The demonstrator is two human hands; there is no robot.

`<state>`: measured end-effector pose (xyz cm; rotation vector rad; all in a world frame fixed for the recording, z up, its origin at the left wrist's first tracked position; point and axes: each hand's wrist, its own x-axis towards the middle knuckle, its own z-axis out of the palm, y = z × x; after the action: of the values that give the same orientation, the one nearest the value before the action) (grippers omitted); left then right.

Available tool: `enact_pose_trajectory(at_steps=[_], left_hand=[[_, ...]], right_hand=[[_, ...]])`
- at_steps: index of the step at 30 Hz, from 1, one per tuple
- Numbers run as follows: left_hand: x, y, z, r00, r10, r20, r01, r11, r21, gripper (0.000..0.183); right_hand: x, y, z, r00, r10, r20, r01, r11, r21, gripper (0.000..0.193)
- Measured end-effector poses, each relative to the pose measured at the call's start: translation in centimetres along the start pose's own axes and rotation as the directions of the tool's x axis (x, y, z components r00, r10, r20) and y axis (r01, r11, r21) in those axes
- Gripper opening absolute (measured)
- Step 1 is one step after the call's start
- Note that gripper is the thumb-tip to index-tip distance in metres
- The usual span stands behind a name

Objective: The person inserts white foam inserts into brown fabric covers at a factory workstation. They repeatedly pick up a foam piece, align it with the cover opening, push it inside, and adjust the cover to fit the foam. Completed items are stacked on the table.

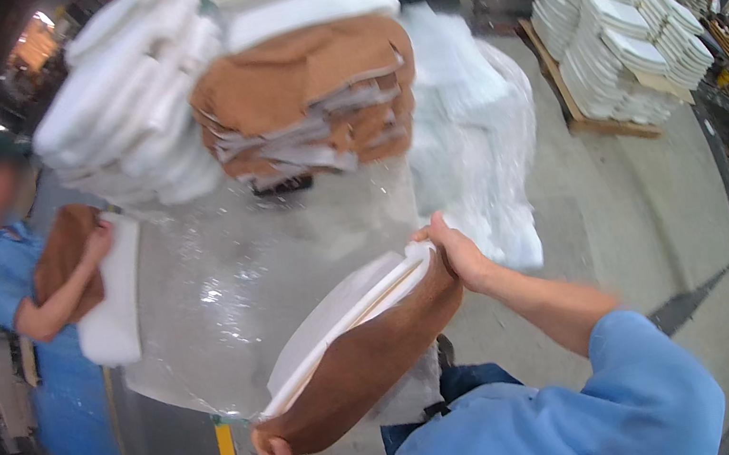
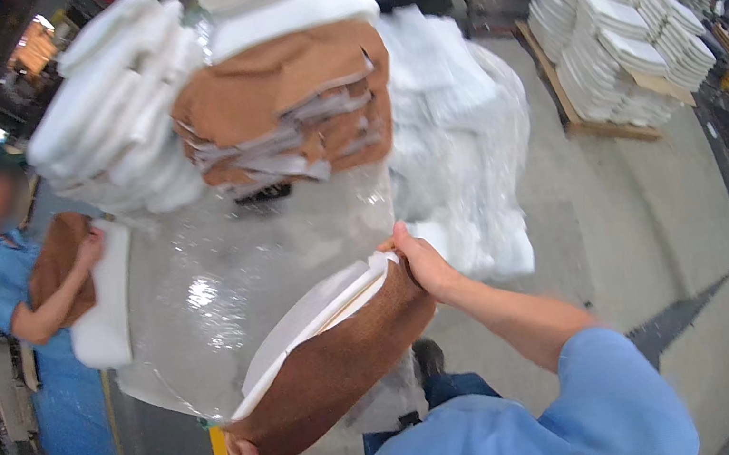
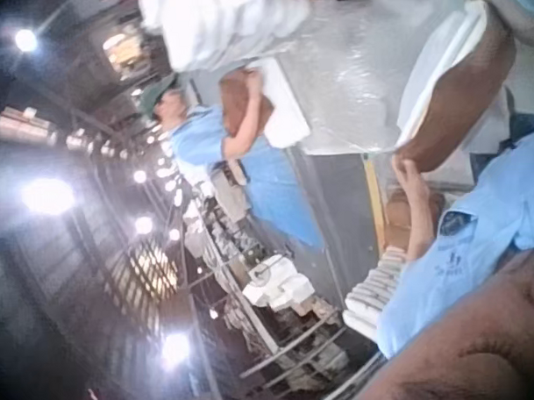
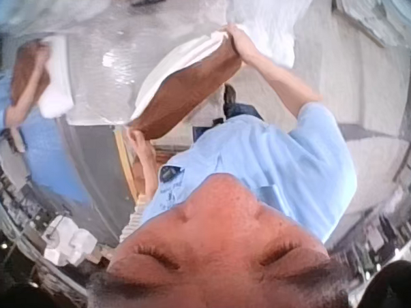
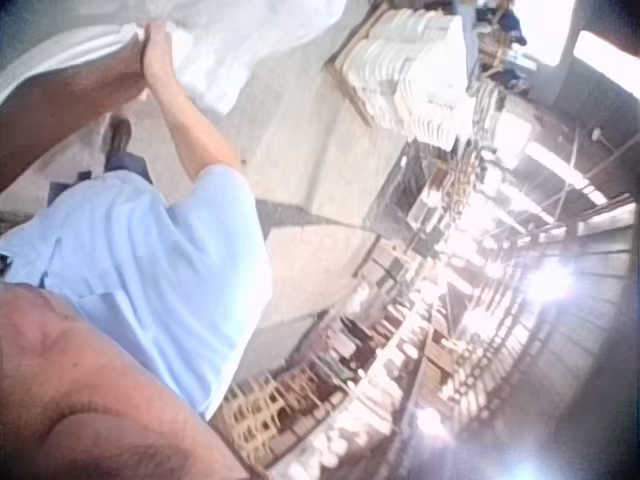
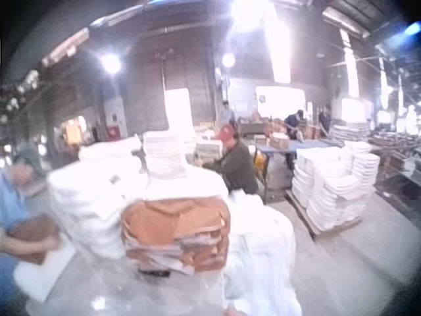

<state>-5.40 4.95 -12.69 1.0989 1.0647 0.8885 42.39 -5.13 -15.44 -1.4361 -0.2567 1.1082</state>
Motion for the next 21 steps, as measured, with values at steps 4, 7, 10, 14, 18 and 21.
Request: enact_pose_trajectory(at_steps=[4, 7, 10, 14, 18, 21], left_hand=[[-6.4, 2.9, 0.5, 0.991, 0.034, 0.126, -0.051, 0.99, 0.13, 0.09], [-9.0, -0.6, 1.9, 0.982, 0.043, 0.186, -0.079, 0.978, 0.191, 0.063], [-8.0, -3.8, 5.1, 0.916, -0.012, 0.402, -0.063, 0.983, 0.172, 0.103], [-9.2, -4.0, 4.9, 0.906, -0.093, 0.413, 0.052, 0.993, 0.109, 0.103], [-6.5, -3.1, 3.3, 0.718, -0.326, 0.615, 0.255, 0.945, 0.203, 0.09], [-5.0, -1.8, 4.9, 0.65, -0.328, 0.686, 0.262, 0.944, 0.203, 0.065]], right_hand=[[4.1, -4.3, 4.9, 0.947, -0.311, 0.077, 0.252, 0.87, 0.424, 0.077], [6.1, -4.9, 9.5, 0.946, -0.323, 0.018, 0.261, 0.794, 0.549, 0.076], [7.1, -3.7, 9.5, 0.94, -0.341, 0.004, 0.282, 0.784, 0.553, 0.075], [6.1, -3.1, 11.7, 0.927, -0.354, 0.126, 0.244, 0.822, 0.515, 0.074], [5.5, -3.0, 11.6, 0.927, -0.37, 0.062, 0.366, 0.929, 0.061, 0.055], [4.6, -2.0, 10.5, 0.835, -0.549, -0.038, 0.515, 0.804, -0.298, 0.041]])
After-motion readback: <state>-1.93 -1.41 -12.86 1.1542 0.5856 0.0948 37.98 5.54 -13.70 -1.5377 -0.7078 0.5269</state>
